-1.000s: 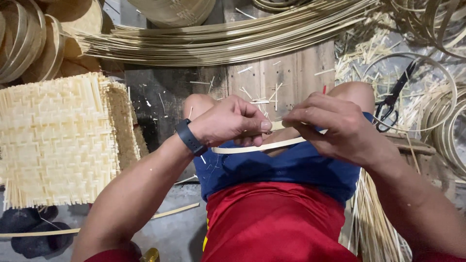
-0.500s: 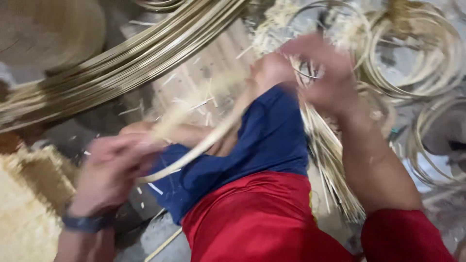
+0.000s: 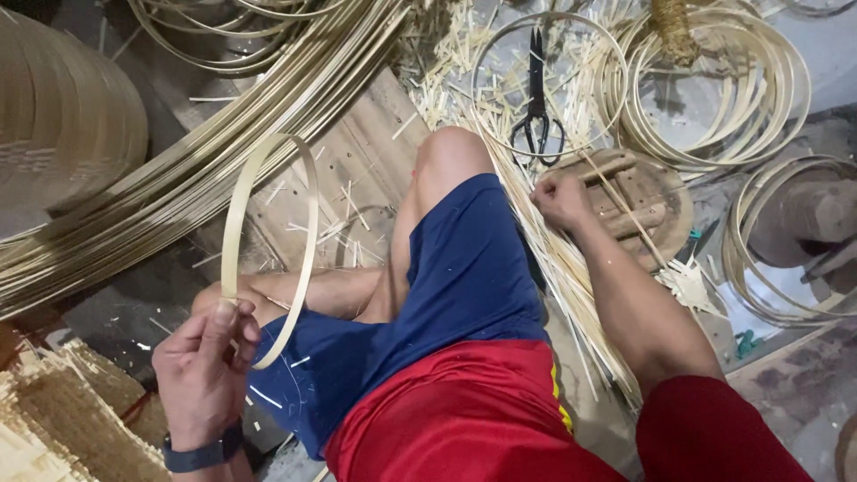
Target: Weaving thin bamboo strips into a circular frame to create a component for a basket or steamer.
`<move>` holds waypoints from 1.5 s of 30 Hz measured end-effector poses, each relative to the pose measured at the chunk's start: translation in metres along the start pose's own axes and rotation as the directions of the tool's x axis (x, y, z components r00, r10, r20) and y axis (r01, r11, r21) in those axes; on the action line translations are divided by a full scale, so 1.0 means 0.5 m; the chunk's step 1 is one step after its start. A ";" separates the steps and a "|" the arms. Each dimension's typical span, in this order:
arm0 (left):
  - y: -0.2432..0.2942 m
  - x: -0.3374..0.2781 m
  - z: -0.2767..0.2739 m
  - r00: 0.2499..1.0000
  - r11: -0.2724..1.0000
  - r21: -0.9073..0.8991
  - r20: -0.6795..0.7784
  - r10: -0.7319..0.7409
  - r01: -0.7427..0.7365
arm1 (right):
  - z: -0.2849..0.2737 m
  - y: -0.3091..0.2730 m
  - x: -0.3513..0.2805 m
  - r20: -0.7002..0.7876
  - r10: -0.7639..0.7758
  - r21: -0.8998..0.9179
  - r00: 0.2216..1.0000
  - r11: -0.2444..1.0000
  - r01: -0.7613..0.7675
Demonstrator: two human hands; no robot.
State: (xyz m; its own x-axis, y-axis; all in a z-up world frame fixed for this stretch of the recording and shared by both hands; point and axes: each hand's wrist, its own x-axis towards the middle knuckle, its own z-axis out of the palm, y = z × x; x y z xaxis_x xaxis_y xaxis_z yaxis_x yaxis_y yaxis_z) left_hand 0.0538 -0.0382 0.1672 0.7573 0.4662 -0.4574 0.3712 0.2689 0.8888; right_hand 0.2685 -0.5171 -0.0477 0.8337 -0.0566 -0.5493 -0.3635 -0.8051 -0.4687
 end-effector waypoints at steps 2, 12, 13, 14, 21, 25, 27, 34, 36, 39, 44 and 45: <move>-0.008 -0.002 -0.003 1.000 1.000 0.002 0.007 -0.011 0.010 | 0.007 0.037 0.008 -0.022 0.015 -0.061 1.000 0.998 -0.016; -0.043 0.012 0.018 0.996 0.997 0.057 0.078 0.050 -0.054 | -0.086 -0.059 -0.113 0.097 -0.096 0.692 0.991 0.722 0.002; -0.049 0.010 0.021 0.995 0.989 0.132 0.086 0.057 -0.068 | -0.084 -0.080 -0.144 0.103 -0.229 0.750 0.968 0.657 0.075; -0.050 0.006 0.052 0.996 0.989 0.131 0.069 0.056 -0.064 | -0.094 -0.128 -0.193 0.117 -0.237 0.748 0.964 0.660 0.072; -0.082 0.000 0.231 0.949 0.967 0.149 0.273 0.159 -0.205 | -0.086 -0.346 -0.401 0.283 -0.490 0.680 0.825 0.709 0.188; -0.070 -0.014 0.255 0.925 0.989 -0.140 0.366 0.099 -0.051 | -0.059 -0.378 -0.442 0.251 -0.459 0.609 0.852 0.760 0.230; -0.079 -0.017 0.246 0.919 0.985 -0.158 0.374 0.128 -0.073 | -0.051 -0.369 -0.444 0.253 -0.478 0.629 0.841 0.742 0.233; -0.063 -0.017 0.227 0.912 0.947 -0.313 0.405 0.064 0.073 | -0.058 -0.349 -0.443 0.173 -0.523 0.598 0.835 0.729 0.333; -0.073 -0.015 0.220 0.920 0.961 -0.275 0.379 0.095 0.014 | -0.059 -0.354 -0.446 0.148 -0.553 0.575 0.820 0.723 0.383; -0.083 -0.010 0.217 0.925 0.972 -0.230 0.357 0.128 -0.046 | -0.060 -0.367 -0.453 0.103 -0.599 0.516 0.794 0.715 0.472; -0.097 -0.008 0.212 0.906 0.953 -0.302 0.394 0.154 -0.031 | -0.049 -0.366 -0.461 0.049 -0.587 0.559 0.808 0.687 0.465; -0.096 -0.009 0.211 0.914 0.964 -0.265 0.380 0.139 -0.037 | -0.050 -0.371 -0.464 0.040 -0.581 0.579 0.813 0.677 0.455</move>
State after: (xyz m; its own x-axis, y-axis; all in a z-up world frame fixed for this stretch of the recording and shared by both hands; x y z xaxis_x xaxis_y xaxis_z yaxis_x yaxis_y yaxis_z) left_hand 0.0896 -0.1423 0.1297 0.9484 0.1434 -0.2826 0.1874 0.4653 0.8651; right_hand 0.1531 -0.3693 0.1839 0.8721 0.4458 -0.2018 -0.1070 -0.2287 -0.9676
